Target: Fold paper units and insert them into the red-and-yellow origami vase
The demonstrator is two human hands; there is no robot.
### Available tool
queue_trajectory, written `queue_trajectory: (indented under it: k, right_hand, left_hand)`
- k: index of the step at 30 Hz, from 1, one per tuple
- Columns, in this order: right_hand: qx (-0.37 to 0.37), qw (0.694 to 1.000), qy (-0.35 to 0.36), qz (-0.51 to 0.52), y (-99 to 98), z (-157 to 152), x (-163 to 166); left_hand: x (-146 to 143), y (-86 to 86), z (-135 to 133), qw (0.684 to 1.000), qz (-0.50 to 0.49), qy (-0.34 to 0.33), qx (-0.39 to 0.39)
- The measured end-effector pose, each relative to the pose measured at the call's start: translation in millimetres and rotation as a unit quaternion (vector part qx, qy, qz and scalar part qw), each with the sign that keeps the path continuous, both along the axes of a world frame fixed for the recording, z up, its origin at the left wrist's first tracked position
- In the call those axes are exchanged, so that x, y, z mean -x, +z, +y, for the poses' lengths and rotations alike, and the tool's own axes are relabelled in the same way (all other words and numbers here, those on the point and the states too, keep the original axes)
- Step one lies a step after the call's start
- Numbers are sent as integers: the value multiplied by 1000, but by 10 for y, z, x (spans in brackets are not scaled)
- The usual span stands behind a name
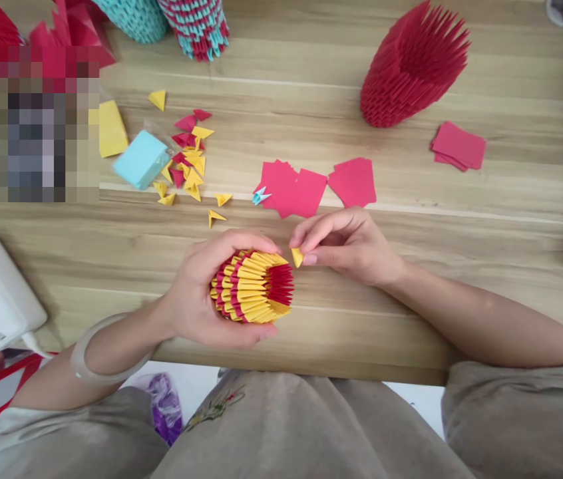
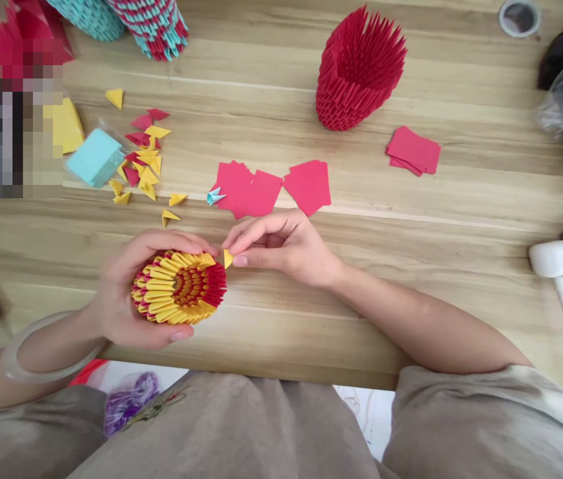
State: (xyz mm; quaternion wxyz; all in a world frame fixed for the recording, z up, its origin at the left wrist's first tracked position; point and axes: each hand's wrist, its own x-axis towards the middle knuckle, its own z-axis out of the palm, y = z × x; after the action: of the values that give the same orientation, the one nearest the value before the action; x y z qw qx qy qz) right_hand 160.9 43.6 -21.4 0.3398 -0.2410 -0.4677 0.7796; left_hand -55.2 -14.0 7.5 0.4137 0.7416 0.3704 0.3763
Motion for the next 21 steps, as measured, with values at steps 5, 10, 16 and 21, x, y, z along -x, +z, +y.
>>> queue_trajectory:
  k: [5, 10, 16, 21]
  right_hand:
    - [22, 999, 34, -15, 41, -18, -4]
    - [12, 999, 43, -27, 60, -30, -4]
    - [25, 998, 35, -56, 26, -45, -11]
    - [57, 996, 32, -65, 22, -51, 5]
  left_hand:
    - [-24, 44, -16, 1000, 14, -7, -21]
    - [-23, 46, -27, 1000, 23, -5, -15]
    - [-15, 39, -38, 999, 43, 1, 6]
    - [-32, 56, -18, 998, 39, -3, 54]
